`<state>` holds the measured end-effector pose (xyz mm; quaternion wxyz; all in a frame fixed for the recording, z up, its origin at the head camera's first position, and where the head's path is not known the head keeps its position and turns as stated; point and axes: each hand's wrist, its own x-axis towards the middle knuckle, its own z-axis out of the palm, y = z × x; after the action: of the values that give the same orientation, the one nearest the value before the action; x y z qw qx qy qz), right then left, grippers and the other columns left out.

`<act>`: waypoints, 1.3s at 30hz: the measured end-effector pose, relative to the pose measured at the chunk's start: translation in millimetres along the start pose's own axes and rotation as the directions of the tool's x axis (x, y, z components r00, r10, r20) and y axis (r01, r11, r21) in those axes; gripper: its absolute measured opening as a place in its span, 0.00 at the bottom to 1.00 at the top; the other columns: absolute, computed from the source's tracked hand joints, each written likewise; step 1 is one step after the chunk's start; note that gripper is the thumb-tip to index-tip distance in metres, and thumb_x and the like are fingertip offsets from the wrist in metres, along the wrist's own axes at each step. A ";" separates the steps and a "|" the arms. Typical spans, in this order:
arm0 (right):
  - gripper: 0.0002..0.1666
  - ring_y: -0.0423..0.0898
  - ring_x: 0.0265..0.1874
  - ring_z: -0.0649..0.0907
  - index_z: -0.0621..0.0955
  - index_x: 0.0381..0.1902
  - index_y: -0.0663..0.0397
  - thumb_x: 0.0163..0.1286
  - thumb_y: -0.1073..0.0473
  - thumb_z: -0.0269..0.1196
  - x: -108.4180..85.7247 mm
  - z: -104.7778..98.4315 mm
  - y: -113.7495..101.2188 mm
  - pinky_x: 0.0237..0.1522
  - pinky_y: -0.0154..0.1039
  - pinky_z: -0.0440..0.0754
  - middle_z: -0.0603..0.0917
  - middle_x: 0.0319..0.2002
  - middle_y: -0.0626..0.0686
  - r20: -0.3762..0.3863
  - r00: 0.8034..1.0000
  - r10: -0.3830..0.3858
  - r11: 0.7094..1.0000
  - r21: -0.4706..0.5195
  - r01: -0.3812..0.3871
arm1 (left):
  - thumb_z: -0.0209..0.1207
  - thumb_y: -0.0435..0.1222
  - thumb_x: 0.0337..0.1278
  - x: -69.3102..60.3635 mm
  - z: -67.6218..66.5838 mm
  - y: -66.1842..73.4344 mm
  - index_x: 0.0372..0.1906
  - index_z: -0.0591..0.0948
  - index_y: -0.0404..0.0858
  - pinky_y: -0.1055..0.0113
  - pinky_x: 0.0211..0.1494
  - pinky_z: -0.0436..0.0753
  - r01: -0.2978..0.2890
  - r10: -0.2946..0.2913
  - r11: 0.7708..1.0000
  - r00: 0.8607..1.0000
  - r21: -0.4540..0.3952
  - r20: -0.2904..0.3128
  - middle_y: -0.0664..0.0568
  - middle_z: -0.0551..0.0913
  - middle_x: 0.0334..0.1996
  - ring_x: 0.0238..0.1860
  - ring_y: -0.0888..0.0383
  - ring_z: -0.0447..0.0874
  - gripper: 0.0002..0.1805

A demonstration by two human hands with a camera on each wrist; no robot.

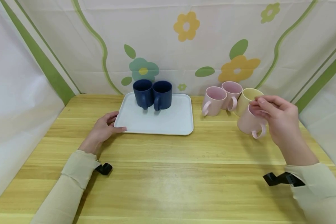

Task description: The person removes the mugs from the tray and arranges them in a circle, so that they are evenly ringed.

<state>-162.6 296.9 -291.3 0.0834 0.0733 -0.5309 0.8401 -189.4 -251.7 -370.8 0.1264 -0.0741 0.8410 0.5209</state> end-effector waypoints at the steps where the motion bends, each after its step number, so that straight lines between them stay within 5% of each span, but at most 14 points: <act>1: 0.07 0.49 0.36 0.94 0.88 0.44 0.71 0.74 0.75 0.63 2.0 5.5 1.7 0.40 0.38 0.92 0.94 0.37 0.59 0.006 1.000 -0.004 1.000 -0.023 0.005 | 0.73 0.35 0.64 0.0 0.2 0.1 0.87 0.51 0.40 0.47 0.86 0.62 -0.001 0.001 1.000 1.000 0.000 0.001 0.39 0.57 0.85 0.84 0.41 0.59 0.55; 16: 0.07 0.42 0.39 0.93 0.87 0.48 0.64 0.76 0.67 0.66 25.5 68.4 40.3 0.43 0.31 0.90 0.94 0.39 0.52 0.196 0.977 0.086 0.965 -0.260 -0.033 | 0.72 0.34 0.64 1.1 1.5 -1.6 0.88 0.50 0.40 0.47 0.83 0.67 -0.025 0.025 1.000 1.000 -0.016 0.017 0.35 0.58 0.84 0.82 0.40 0.62 0.55; 28: 0.20 0.41 0.46 0.91 0.81 0.61 0.69 0.80 0.60 0.62 37.6 110.3 73.4 0.49 0.33 0.90 0.92 0.43 0.42 0.235 0.948 0.216 0.870 -0.487 -0.078 | 0.73 0.34 0.64 1.4 -0.3 -2.3 0.87 0.51 0.41 0.47 0.85 0.64 -0.002 0.002 1.000 1.000 -0.024 -0.001 0.38 0.58 0.84 0.83 0.41 0.60 0.55; 39: 0.20 0.44 0.52 0.89 0.81 0.64 0.62 0.80 0.58 0.62 48.2 139.6 104.0 0.55 0.37 0.88 0.91 0.51 0.49 0.291 0.899 0.329 0.869 -0.465 -0.167 | 0.72 0.34 0.65 2.3 0.0 -0.8 0.87 0.51 0.41 0.47 0.86 0.62 0.009 -0.009 1.000 1.000 0.006 -0.010 0.38 0.56 0.85 0.84 0.40 0.58 0.55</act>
<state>-227.4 129.8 -313.2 -0.1118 0.1360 -0.7135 0.6782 -191.4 -252.0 -372.1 0.1247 -0.0804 0.8428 0.5173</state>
